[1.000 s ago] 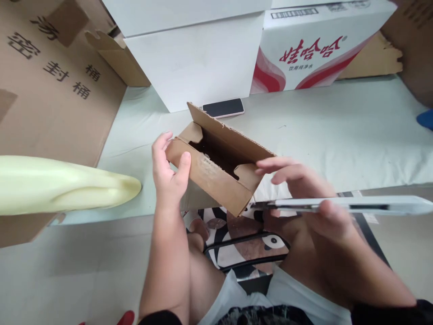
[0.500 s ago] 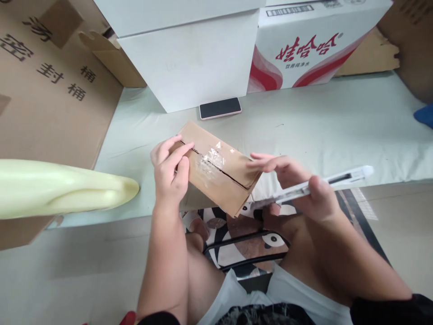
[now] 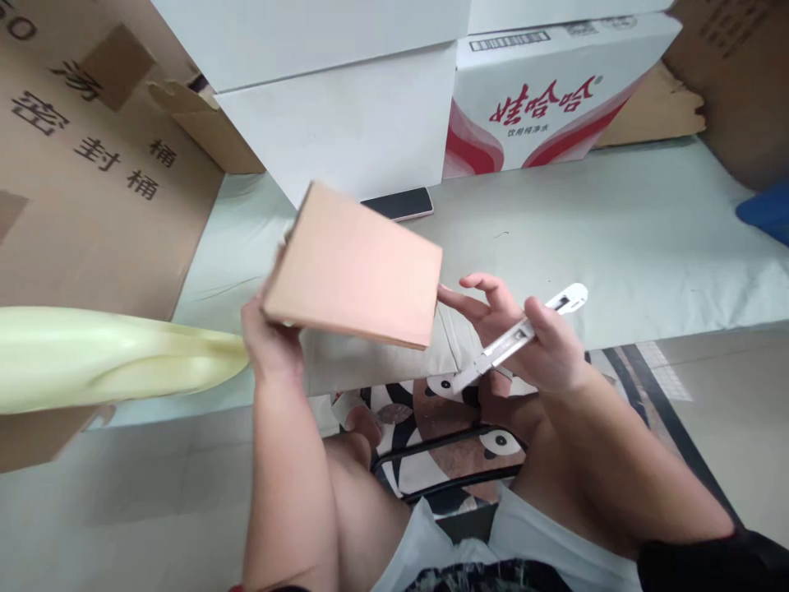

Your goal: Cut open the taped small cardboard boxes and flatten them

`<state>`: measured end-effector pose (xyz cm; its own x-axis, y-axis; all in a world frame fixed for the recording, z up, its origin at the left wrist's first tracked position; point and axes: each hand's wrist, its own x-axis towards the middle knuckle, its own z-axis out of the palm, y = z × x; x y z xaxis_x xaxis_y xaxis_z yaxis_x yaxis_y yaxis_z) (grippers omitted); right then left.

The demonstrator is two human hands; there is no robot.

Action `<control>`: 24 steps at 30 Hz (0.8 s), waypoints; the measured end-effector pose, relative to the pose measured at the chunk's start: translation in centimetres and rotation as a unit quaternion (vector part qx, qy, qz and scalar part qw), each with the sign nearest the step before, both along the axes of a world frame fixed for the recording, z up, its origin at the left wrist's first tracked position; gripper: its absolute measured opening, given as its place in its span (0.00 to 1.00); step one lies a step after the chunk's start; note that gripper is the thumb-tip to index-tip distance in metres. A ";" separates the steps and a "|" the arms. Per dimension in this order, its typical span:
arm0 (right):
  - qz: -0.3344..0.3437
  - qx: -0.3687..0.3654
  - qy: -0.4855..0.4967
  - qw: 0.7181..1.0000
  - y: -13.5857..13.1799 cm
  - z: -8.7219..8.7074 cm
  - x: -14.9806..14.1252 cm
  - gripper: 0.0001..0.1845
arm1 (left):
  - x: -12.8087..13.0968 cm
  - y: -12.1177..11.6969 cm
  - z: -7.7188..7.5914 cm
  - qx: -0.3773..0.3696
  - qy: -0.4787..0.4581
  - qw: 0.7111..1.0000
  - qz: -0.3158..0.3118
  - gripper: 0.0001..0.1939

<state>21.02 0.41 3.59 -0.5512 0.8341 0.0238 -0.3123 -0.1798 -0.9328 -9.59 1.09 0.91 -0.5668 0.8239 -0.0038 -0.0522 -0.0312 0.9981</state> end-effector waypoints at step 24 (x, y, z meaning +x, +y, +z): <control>0.031 0.243 -0.029 0.969 -1.3 0.7 1.9 0.31 | 5.3 0.0 -2.1 -0.292 0.053 0.899 -0.321 0.18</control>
<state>22.96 -0.93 4.33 -0.6119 0.6971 0.3736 -0.2592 0.2695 -0.9275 -4.28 1.07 -1.23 0.0022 0.8565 -0.5162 0.2231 0.5028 0.8351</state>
